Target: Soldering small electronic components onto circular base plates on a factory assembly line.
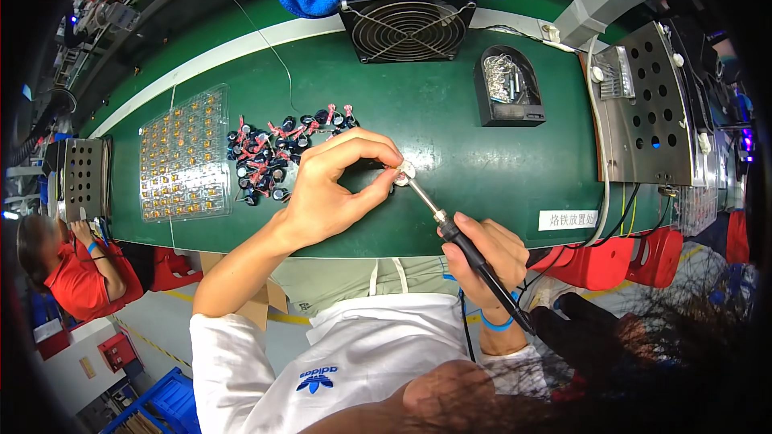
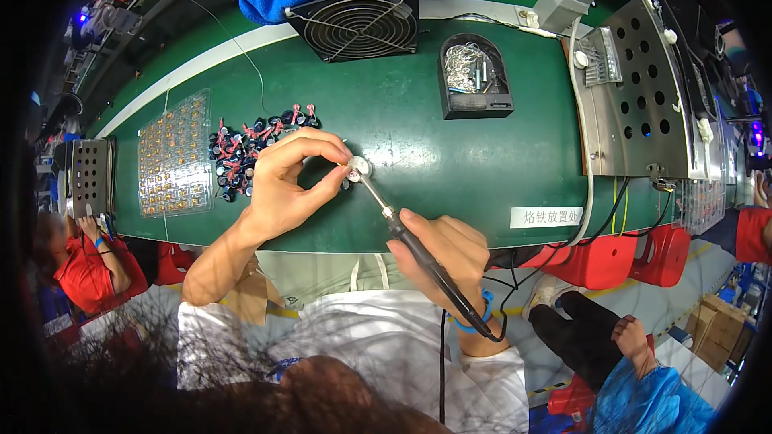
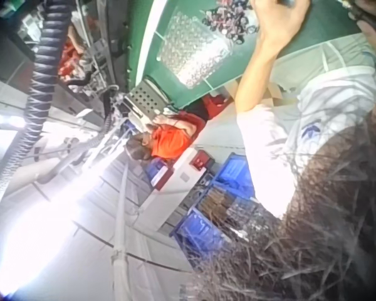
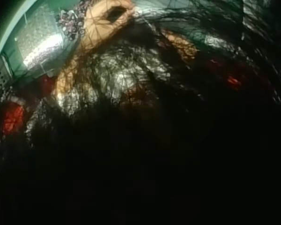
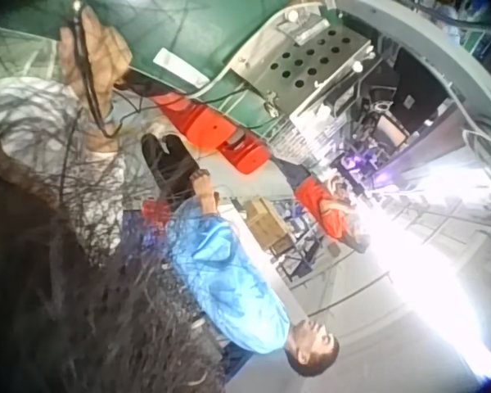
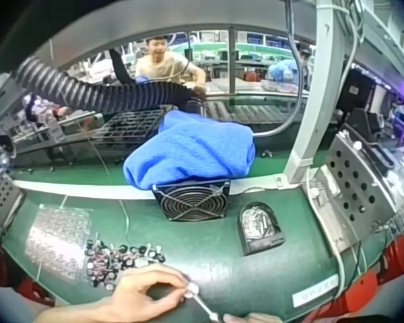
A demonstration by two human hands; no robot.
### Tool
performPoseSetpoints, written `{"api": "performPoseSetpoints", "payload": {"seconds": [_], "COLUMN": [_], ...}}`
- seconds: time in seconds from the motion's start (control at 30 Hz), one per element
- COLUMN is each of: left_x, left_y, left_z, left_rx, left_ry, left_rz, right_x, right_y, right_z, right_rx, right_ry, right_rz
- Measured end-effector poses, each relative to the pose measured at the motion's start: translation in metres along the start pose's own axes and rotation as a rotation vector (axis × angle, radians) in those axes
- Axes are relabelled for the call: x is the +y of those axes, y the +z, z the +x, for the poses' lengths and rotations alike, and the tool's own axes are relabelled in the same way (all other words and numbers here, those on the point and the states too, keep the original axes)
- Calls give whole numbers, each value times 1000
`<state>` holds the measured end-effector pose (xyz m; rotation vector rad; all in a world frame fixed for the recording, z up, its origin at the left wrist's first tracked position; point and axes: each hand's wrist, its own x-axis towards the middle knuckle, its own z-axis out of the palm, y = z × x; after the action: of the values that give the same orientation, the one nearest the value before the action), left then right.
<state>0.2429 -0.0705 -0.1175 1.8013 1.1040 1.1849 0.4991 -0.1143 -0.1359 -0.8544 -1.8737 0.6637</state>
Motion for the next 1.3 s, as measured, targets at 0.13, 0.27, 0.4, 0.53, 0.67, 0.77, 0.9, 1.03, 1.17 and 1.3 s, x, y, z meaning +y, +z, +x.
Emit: {"api": "performPoseSetpoints", "payload": {"seconds": [0.13,0.27,0.4,0.53,0.67,0.77,0.9,1.03,1.17,1.3], "left_x": [0,1,-2,-1,6,14,22,1,-28,-19], "left_y": [0,-1,1,0,-10,-20,-46,-129,-193,-173], "left_z": [-1,1,3,6,3,0,4,10,40,41], "left_rx": [-1,-10,-14,-13,-23,-70,-53,89,415,398], "left_ry": [-1,19,20,48,128,268,204,-197,-232,-69], "left_rz": [13,34,28,36,129,163,152,172,349,488], "right_x": [0,0,6,2,-7,2,20,12,-5,-6], "right_y": [1,0,-1,-2,-2,-13,-25,-11,7,17], "right_z": [0,1,-4,0,14,48,48,31,33,31], "right_rx": [5,-6,31,86,146,185,181,255,192,179], "right_ry": [-11,-14,-27,-2,150,141,92,131,117,28], "right_rz": [5,-7,6,38,-60,-416,-505,-276,-130,-88]}}
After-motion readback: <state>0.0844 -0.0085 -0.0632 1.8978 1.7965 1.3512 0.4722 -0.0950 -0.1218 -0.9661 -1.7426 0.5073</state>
